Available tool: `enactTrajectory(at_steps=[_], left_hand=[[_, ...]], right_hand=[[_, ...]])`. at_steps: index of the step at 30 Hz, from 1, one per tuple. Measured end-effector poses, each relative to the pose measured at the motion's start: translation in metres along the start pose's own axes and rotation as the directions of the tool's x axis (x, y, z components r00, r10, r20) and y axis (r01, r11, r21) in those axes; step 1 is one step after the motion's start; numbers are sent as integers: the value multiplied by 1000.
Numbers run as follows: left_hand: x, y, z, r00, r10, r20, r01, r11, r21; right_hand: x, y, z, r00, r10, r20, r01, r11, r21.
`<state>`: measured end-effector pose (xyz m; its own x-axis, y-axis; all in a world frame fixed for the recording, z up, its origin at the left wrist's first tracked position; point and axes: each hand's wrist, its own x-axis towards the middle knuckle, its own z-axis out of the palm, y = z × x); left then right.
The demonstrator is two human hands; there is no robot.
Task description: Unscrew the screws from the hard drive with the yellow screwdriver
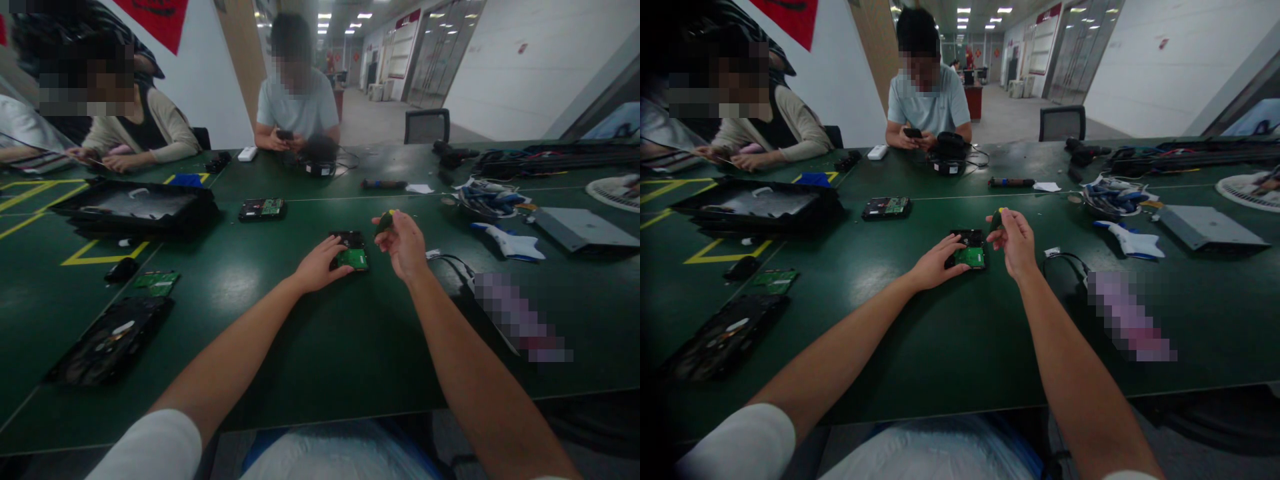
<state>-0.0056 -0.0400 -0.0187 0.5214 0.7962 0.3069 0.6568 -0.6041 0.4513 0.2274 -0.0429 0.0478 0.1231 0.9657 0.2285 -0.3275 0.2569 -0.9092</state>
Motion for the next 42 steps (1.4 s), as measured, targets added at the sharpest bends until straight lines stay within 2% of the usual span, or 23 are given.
enactTrajectory(at_steps=[12,17,26,32,42], left_hand=[[0,1,-1,1000,8,7,-8,1000,14],[0,0,-1,1000,9,-1,-9,1000,14],[0,-1,0,1000,16,-4,-16,1000,0],[0,0,-1,1000,10,2,-10,1000,-3],[0,2,-2,1000,1,9,-1,1000,5]], right_hand=[[-2,-3,2,1000,-23,-16,22,1000,-20],[-1,-2,1,999,32,13,-33,998,47],[-2,-3,2,1000,-18,-10,18,999,-28],[-1,-2,1,1000,8,11,-8,1000,31],[-3,-4,4,1000,-18,-13,18,999,-41]])
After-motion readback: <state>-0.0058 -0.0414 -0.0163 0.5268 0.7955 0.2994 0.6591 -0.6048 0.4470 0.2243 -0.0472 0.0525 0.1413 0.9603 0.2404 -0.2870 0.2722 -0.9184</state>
